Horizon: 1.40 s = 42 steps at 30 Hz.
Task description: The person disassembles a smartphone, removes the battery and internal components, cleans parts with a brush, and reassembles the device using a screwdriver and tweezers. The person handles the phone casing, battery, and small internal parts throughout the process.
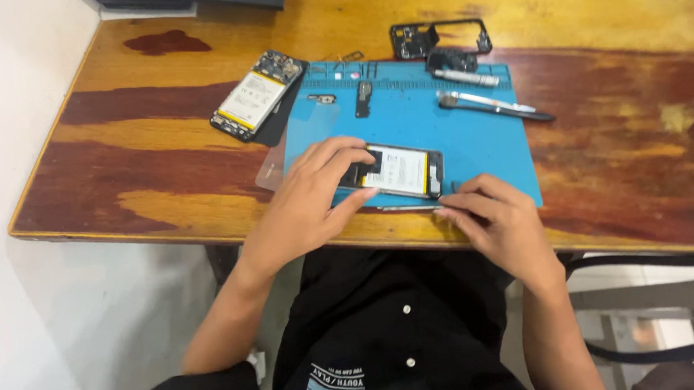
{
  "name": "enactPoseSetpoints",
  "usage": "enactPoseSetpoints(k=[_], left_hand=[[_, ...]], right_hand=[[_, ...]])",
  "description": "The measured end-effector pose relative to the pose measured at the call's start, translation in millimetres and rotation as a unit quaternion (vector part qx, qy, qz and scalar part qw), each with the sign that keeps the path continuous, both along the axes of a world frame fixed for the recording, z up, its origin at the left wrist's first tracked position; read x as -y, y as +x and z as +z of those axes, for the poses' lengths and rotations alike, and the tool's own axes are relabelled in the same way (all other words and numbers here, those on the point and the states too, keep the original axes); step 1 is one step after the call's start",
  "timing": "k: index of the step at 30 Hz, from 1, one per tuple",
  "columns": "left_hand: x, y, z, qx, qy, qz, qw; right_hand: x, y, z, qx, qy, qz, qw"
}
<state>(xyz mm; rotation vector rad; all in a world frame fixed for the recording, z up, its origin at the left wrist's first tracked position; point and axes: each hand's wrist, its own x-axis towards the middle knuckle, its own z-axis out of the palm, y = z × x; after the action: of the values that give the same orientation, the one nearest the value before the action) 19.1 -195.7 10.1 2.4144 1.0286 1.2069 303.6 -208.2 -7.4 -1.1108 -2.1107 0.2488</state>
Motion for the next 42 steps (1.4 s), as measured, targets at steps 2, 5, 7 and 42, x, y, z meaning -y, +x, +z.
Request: enactPoseSetpoints(k=[2, 5, 7, 42], left_hand=[[6.6, -4.2, -0.7, -0.029, -0.011, 0.011, 0.999], [4.2, -5.5, -5.1, -0.038, -0.027, 0.014, 0.999], [3.5, -3.7, -11.0, -0.031, -0.044, 0.024, 0.998], [-11.5, -3.4, -31.4, 0.005, -0.101, -0.022, 0.995]], right_hand=[[4.1, 1.4, -7.4, -0.008, -0.019, -0.031, 0.999], [3.0, 0.2, -14.8, -0.021, 0.0, -0.044, 0.999], [3.1, 0.1, -16.6, -0.028, 0.006, -0.037, 0.999], [2.0, -13.4, -15.7, -0.012, 0.006, -0.057, 0.998]])
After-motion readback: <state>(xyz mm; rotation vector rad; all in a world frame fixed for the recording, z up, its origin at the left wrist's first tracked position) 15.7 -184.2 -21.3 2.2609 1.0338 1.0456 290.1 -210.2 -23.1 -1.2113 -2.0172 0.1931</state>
